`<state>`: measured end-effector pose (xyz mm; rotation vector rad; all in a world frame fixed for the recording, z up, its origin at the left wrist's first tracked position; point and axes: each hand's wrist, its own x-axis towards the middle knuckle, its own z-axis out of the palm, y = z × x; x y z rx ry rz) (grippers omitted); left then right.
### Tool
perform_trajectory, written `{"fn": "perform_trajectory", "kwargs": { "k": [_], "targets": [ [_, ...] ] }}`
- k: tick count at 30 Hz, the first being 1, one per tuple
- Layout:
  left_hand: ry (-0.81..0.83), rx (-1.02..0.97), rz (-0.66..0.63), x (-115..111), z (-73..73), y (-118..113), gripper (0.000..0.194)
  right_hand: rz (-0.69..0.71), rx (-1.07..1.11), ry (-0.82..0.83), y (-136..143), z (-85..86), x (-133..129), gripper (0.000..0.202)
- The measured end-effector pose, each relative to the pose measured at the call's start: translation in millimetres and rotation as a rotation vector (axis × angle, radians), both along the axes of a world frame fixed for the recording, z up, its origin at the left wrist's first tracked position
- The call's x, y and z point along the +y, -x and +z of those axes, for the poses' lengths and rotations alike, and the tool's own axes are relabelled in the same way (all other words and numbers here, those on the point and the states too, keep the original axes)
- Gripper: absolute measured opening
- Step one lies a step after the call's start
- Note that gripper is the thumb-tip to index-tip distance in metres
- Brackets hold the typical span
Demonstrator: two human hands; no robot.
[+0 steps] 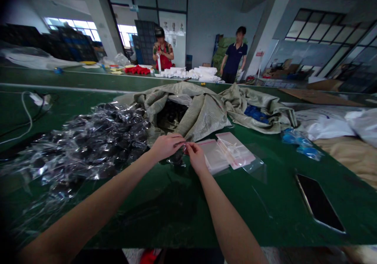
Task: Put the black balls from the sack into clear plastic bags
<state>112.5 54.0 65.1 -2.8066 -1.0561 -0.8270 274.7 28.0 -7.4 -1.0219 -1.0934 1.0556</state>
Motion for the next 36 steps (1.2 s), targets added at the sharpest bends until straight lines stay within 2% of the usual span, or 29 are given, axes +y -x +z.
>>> {"fn": "perform_trajectory", "kwargs": {
  "k": [5,13,21,25,31,33,36],
  "targets": [
    [-0.136,0.277,-0.015,0,9.5,-11,0.030,-0.024,-0.143,-0.077,-5,0.6,0,0.024],
    [-0.218,0.361,0.005,4,7.4,-12,0.033,-0.093,-0.359,-0.155,-6,7.2,-5,0.024],
    [-0.134,0.249,0.030,9,3.7,-11,0.025,-0.107,-0.460,-0.200,-3,15.2,-13,0.023],
    [-0.031,0.120,0.065,10,-0.3,-10,0.014,-0.116,-0.470,-0.217,-2,17.6,-15,0.023],
    [0.086,-0.085,0.138,14,-1.5,-9,0.010,-0.106,-0.492,-0.211,-1,15.4,-16,0.020],
    [0.118,-0.159,0.118,17,0.1,-7,0.010,-0.101,-0.471,-0.194,-1,13.4,-15,0.021],
    [0.148,-0.173,-0.018,19,1.7,-2,0.014,-0.105,-0.443,-0.184,-1,12.3,-15,0.021]
  ]
}}
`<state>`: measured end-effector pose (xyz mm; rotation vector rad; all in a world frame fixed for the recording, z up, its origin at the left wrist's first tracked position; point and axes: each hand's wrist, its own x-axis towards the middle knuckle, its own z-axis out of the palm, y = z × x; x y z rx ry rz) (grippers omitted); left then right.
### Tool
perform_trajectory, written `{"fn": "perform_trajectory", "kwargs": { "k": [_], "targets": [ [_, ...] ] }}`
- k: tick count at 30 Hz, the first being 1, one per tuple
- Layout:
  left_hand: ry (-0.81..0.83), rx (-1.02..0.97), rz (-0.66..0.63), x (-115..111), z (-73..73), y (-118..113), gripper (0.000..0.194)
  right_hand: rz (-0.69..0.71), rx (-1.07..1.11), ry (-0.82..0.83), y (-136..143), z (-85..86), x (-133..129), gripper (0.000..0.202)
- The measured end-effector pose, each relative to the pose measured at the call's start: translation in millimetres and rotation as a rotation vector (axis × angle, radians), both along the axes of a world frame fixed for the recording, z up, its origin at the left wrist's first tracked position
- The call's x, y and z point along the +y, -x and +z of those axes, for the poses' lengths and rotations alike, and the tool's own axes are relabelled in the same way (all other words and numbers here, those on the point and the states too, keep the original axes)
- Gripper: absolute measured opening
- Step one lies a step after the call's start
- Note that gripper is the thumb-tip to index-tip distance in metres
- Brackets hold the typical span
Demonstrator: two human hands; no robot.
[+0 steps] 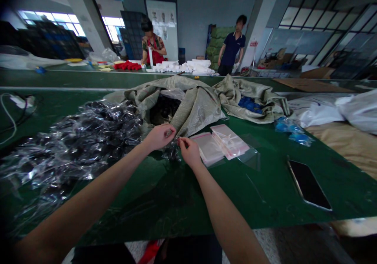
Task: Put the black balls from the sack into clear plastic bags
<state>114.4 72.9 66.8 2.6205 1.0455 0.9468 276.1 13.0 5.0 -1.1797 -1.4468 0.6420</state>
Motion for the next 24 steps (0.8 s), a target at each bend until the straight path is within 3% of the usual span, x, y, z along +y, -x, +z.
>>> {"fn": "perform_trajectory", "kwargs": {
  "k": [3,9,14,18,21,24],
  "targets": [
    [-0.015,0.047,-0.106,0,-1.7,3,0.022,-0.003,-0.016,-0.010,0,1.1,0,0.019],
    [-0.002,0.113,-0.182,2,-3.9,0,0.025,0.002,-0.047,-0.018,0,2.1,-1,0.021],
    [0.088,0.011,-0.070,-5,-4.9,-9,0.021,0.004,-0.039,-0.023,0,3.4,0,0.022],
    [0.232,-0.300,0.135,-1,-11.0,-13,0.014,-0.015,-0.003,-0.008,0,1.1,-1,0.019],
    [0.410,-0.735,0.285,13,-8.9,-2,0.010,-0.020,0.098,0.027,2,-3.9,0,0.020],
    [0.613,-1.296,0.221,29,0.8,25,0.009,-0.020,0.313,0.093,6,-9.8,4,0.023]
  ]
}}
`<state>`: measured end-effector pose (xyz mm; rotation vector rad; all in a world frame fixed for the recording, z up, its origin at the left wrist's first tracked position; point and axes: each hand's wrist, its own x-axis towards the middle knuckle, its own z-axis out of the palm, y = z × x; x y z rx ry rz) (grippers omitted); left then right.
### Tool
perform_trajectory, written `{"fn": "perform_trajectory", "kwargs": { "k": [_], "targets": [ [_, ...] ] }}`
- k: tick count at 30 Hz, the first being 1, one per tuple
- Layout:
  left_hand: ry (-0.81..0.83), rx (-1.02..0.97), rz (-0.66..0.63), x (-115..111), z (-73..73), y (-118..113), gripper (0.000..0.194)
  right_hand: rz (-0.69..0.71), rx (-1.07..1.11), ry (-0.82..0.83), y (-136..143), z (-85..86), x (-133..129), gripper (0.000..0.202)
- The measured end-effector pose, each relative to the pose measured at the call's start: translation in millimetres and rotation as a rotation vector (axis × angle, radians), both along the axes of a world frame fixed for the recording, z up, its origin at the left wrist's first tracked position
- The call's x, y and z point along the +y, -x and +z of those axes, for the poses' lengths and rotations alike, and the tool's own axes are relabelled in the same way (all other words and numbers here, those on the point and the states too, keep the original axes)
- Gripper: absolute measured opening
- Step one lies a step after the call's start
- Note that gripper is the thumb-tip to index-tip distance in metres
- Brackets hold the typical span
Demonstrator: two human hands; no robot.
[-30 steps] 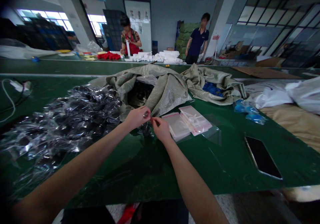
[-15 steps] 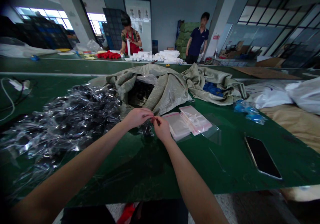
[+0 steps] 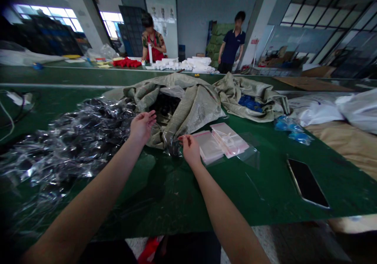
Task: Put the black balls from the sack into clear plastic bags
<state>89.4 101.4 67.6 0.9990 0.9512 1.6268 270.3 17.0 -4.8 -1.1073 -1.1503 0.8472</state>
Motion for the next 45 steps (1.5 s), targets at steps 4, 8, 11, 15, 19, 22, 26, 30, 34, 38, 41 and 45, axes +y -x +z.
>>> {"fn": "perform_trajectory", "kwargs": {
  "k": [4,8,11,15,19,22,26,30,34,38,41,45],
  "targets": [
    [0.084,-0.352,-0.081,0,9.6,40,0.022,-0.010,0.193,0.093,2,-5.5,7,0.028],
    [0.285,-0.068,-0.351,-27,-1.9,45,0.023,-0.027,0.236,0.127,0,-6.1,11,0.030],
    [0.271,0.431,-0.417,-48,-21.2,28,0.024,-0.006,0.261,0.147,-3,-5.3,11,0.028],
    [0.042,0.848,-0.425,-56,-45.4,9,0.039,0.064,0.284,0.200,-6,-5.2,10,0.027],
    [0.006,0.869,-0.458,-52,-59.2,5,0.031,0.102,0.291,0.262,-11,-3.1,11,0.020],
    [0.055,0.831,-0.447,-51,-62.9,6,0.031,0.095,0.283,0.263,-21,0.6,11,0.018],
    [0.159,0.776,-0.429,-55,-62.8,7,0.033,0.215,0.091,0.365,-35,3.0,8,0.019],
    [0.209,0.743,-0.439,-56,-61.5,8,0.033,0.335,-0.180,0.366,-38,1.7,5,0.018],
    [0.196,0.728,-0.454,-53,-65.0,9,0.032,0.320,-0.349,0.311,-33,2.7,6,0.018],
    [0.177,0.723,-0.437,-48,-70.7,10,0.030,0.266,-0.405,0.323,-30,1.5,9,0.014],
    [0.168,0.734,-0.391,-46,-71.9,12,0.029,0.177,-0.370,0.369,-31,-4.6,11,0.008],
    [0.185,0.771,-0.375,-48,-69.4,13,0.029,0.165,-0.312,0.364,-30,-11.4,13,0.008]
  ]
}}
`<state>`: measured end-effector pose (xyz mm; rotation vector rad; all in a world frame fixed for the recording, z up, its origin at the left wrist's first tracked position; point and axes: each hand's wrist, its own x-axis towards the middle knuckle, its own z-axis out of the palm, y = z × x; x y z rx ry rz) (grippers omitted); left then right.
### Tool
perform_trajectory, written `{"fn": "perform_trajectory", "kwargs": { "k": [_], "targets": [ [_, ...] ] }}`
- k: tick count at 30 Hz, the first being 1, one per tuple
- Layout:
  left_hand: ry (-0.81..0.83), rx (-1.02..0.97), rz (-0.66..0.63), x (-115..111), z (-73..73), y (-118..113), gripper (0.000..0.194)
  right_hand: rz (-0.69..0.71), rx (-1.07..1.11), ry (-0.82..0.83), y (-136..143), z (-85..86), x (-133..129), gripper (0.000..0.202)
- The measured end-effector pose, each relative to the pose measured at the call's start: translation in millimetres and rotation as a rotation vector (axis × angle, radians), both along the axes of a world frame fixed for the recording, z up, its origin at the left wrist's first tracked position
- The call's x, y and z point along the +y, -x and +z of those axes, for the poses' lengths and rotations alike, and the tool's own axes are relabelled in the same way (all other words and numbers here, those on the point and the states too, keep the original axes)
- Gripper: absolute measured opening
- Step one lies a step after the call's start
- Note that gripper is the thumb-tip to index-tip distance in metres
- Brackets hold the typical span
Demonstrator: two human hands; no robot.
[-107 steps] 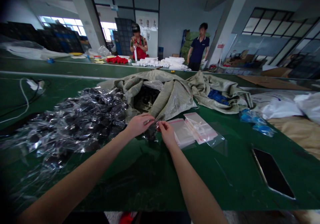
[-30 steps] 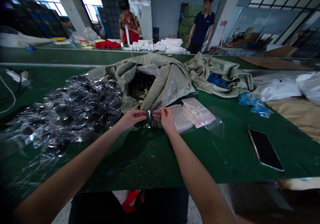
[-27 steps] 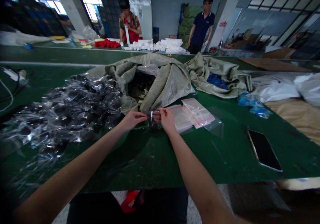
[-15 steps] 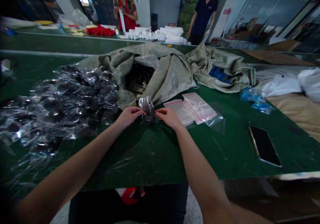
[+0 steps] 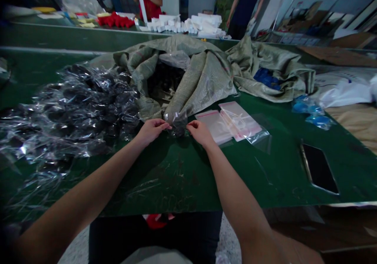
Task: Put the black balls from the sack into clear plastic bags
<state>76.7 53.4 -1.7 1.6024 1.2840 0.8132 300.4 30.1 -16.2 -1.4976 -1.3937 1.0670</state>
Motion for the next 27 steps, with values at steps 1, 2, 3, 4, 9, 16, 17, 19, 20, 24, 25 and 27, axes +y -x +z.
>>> {"fn": "perform_trajectory", "kwargs": {
  "k": [1,2,3,4,9,16,17,19,20,24,25,27],
  "targets": [
    [-0.002,0.007,-0.003,-1,0.8,0,0.029,0.008,0.043,-0.005,1,-0.2,0,0.010],
    [-0.004,0.012,-0.005,-2,1.4,-1,0.029,0.014,0.094,-0.009,2,0.2,0,0.012],
    [-0.004,0.014,-0.006,-3,2.0,-1,0.029,0.019,0.142,-0.017,3,0.8,0,0.016],
    [-0.004,0.014,-0.006,-3,2.3,-1,0.029,0.021,0.174,-0.033,4,1.6,0,0.019],
    [0.020,-0.006,-0.021,-5,3.9,0,0.028,-0.015,0.127,-0.154,4,0.1,3,0.018],
    [0.099,-0.057,0.010,-5,7.1,1,0.026,-0.025,0.181,-0.078,-1,-6.6,9,0.018],
    [0.102,-0.060,0.010,-6,6.6,0,0.026,-0.013,0.193,-0.073,0,-5.9,8,0.023],
    [0.096,-0.057,0.010,-6,5.3,0,0.027,0.026,0.197,-0.082,2,-3.6,6,0.032],
    [0.091,-0.051,0.009,-6,4.6,0,0.028,0.047,0.184,-0.098,3,-2.4,5,0.033],
    [0.092,-0.040,-0.002,-4,2.8,2,0.031,0.056,0.089,-0.156,1,-0.6,4,0.022],
    [0.086,-0.039,-0.003,-3,2.3,3,0.032,0.047,0.078,-0.155,-1,-1.1,4,0.020],
    [0.052,-0.032,-0.008,-1,0.7,4,0.033,0.038,0.078,-0.140,-5,-2.7,5,0.018]
  ]
}}
